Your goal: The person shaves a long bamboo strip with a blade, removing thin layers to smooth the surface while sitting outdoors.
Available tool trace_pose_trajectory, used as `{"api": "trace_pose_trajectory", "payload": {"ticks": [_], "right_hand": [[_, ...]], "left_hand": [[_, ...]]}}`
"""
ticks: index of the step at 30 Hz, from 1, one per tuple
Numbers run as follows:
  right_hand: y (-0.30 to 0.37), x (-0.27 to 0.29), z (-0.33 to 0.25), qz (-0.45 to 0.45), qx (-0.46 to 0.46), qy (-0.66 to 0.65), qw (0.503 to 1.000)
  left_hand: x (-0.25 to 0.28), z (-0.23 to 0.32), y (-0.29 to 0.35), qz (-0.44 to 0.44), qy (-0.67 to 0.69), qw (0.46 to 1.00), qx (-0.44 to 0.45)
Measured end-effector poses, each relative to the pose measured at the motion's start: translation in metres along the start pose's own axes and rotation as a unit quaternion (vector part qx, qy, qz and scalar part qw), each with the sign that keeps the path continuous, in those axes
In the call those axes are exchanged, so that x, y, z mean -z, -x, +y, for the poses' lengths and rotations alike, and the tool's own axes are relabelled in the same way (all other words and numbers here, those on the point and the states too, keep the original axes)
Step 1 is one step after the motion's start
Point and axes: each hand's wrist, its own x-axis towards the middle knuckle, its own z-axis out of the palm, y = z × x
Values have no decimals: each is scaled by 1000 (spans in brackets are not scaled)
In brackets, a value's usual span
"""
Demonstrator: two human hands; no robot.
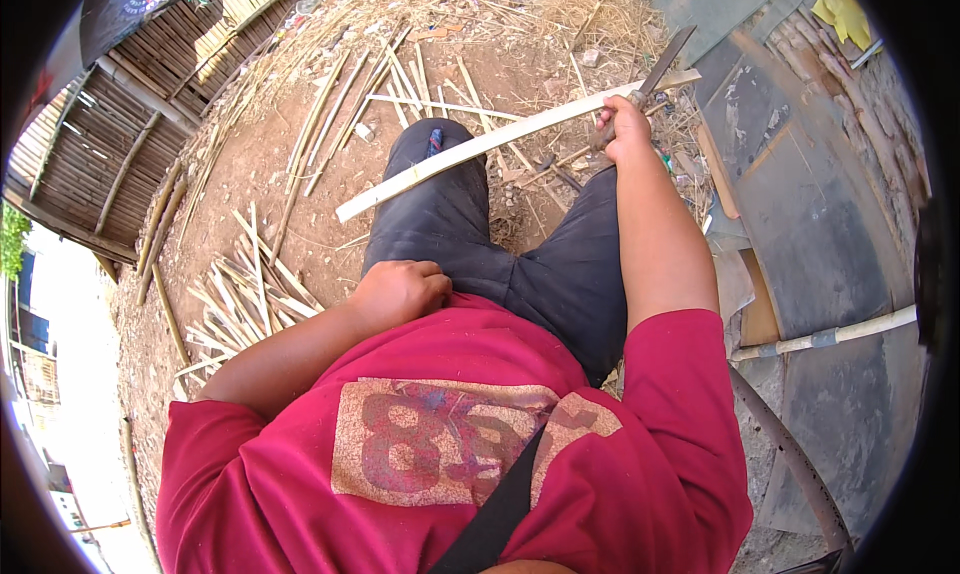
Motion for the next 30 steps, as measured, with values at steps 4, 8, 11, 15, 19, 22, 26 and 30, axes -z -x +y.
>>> {"api": "trace_pose_trajectory", "payload": {"ticks": [4,8,11,15,19,22,26,30], "right_hand": [[-4,5,1,-8,-1,-9,1000],[1,1,2,-10,-7,3,1000],[1,-2,0,-14,-11,2,1000],[1,-7,0,-21,-28,-28,999],[3,-23,2,-22,-31,-50,998],[3,-33,2,-33,-33,-41,998],[1,-46,6,-41,-31,-43,998],[13,-71,6,-51,-2,-22,998]], "left_hand": [[19,-8,-10,43,66,995,67],[43,-32,-15,155,105,966,180],[45,-68,-14,293,-55,938,176],[38,-89,-8,307,-102,916,239],[22,-94,-6,277,-58,914,292],[8,-100,-4,302,-58,901,306],[3,-103,-5,301,-38,900,313],[-1,-117,0,266,12,901,343]]}}
